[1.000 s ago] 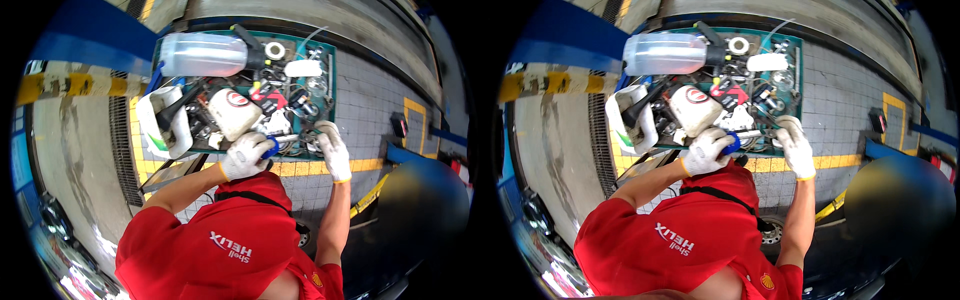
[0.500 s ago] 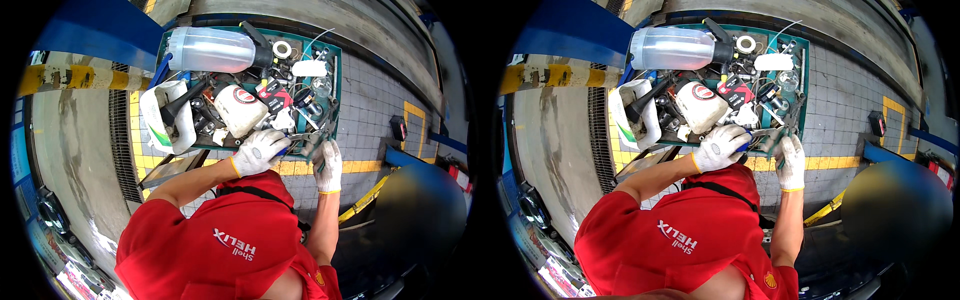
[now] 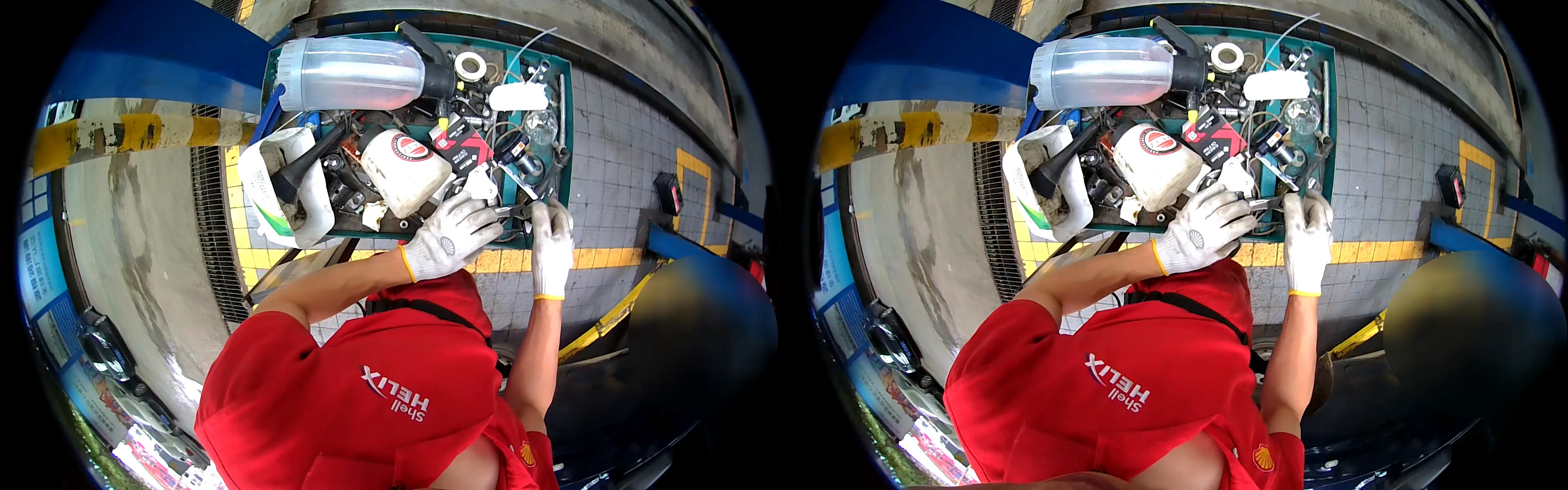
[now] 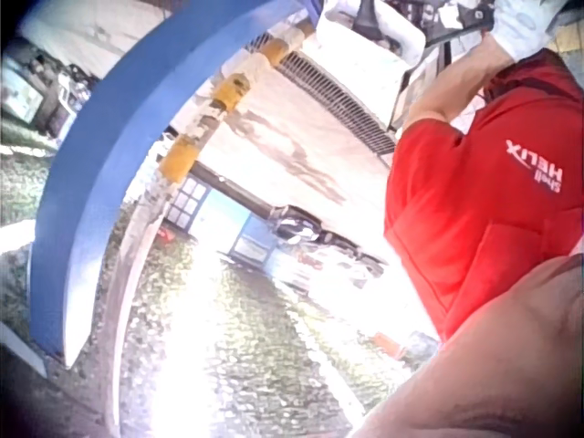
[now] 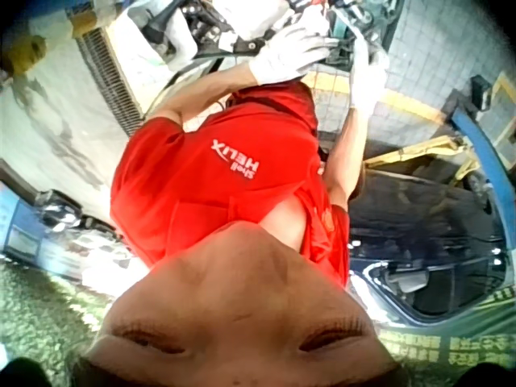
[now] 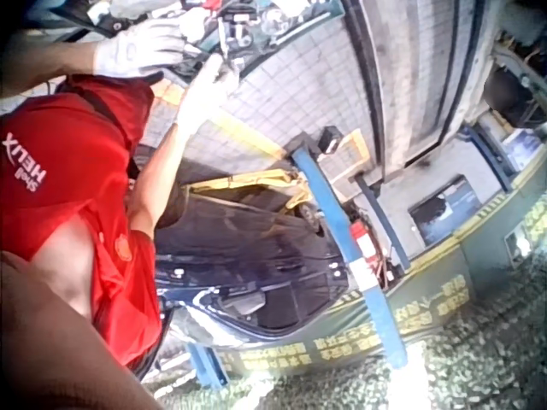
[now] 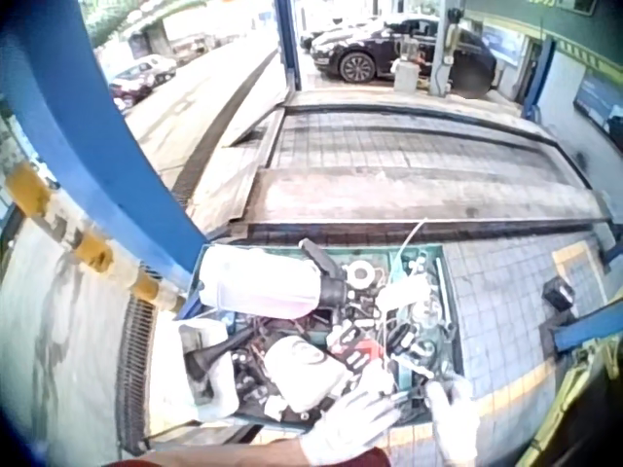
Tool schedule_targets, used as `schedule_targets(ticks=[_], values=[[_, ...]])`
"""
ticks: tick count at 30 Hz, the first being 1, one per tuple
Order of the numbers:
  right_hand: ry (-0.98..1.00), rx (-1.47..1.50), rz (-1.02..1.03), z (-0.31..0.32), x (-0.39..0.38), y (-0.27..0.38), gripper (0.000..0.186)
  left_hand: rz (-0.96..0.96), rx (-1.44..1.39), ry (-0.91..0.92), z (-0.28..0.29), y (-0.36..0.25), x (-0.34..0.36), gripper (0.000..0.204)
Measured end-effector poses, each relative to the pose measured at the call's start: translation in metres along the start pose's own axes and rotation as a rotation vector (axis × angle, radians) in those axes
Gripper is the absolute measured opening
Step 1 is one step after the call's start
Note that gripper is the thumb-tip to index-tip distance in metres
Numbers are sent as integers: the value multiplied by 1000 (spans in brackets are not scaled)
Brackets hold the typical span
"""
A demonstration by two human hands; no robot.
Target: The person works on a car engine, manipulating hoses and components with gloved hands. They then move to the front wheel, using a pneumatic impact wrench to remove the lug nuts and detach the tire from the vehicle.
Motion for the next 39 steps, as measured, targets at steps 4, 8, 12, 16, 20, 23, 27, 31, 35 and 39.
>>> schedule_targets(ticks=[4, 8, 12, 16, 20, 23, 27, 31, 35, 39], values=[[-15, -89, 191, -5, -16, -1, 17, -33, -46, -19, -4, 0, -6, 64], [-123, -10, 96, 0, -41, -15, 17, -67, -77, 115, -5, -5, 2, 69], [-209, -32, 3, 24, -82, -17, 21, -67, -39, 93, -5, -18, -1, 62], [-344, -69, -91, 33, -155, -40, 21, -336, -125, 158, -11, -55, -15, 57], [-442, 31, -151, 37, -249, -53, 22, -590, -275, 313, -42, -108, -58, 42], [-444, 5, -361, 37, -355, -58, 21, -776, -302, 527, -67, -166, -110, 40], [-200, 47, -856, -8, -550, -60, 67, -983, -245, 702, -68, -251, -215, 35], [-573, 248, -899, -26, -732, -18, 56, -1200, -406, 766, -91, -322, -350, 37], [-984, 257, -1024, -55, -906, 38, 53, -1486, -479, 1009, -92, -400, -510, 37], [-1464, 230, -1202, -109, -1024, 93, 51, -1762, -576, 1209, -80, -462, -649, 35]])
Point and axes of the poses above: each hand's wrist, its own x-axis towards the middle knuckle, its own z-axis out of the back of the hand, y = z × x, the point moved 5 cm from there along x, towards the middle knuckle, and after that the axes turned 15 degrees about z, right-handed, at the moved point
